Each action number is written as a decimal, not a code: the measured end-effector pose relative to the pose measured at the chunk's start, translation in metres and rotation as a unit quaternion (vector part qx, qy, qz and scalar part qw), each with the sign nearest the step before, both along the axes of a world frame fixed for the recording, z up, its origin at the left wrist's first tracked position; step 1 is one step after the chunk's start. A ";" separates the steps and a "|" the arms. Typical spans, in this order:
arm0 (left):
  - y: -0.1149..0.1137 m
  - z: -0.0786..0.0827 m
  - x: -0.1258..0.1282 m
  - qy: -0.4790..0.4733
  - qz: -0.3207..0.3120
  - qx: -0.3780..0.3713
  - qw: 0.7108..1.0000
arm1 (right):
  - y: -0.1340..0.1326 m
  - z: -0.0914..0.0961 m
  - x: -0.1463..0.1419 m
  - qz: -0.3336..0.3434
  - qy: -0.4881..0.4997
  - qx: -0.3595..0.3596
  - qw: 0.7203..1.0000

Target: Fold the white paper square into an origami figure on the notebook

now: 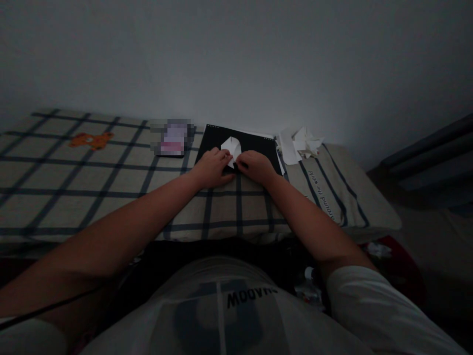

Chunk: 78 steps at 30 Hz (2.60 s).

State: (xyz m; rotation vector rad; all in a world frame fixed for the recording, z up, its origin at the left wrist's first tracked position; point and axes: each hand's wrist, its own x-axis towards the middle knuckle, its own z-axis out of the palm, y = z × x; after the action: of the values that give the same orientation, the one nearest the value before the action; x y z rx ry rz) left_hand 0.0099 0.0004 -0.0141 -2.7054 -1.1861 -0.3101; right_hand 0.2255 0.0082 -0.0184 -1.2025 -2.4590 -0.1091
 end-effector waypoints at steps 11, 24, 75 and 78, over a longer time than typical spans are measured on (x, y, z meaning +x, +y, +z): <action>0.002 -0.001 -0.002 -0.043 -0.013 -0.031 0.999 | -0.001 0.001 0.001 0.020 -0.008 -0.006 1.000; 0.002 0.000 -0.003 -0.053 -0.017 -0.029 0.998 | -0.001 0.000 -0.002 0.004 -0.010 -0.001 1.000; 0.000 0.000 -0.002 -0.033 -0.002 -0.026 0.999 | -0.020 0.024 0.006 0.036 -0.131 -0.034 0.990; 0.000 0.000 -0.002 -0.031 -0.002 -0.024 0.999 | -0.022 0.022 0.004 0.019 -0.138 -0.030 0.990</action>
State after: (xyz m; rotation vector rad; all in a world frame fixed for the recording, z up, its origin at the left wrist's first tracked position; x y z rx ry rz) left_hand 0.0080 0.0008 -0.0146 -2.7582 -1.2183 -0.3745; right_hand 0.2290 -0.0135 0.0038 -1.2379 -2.7393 -0.2061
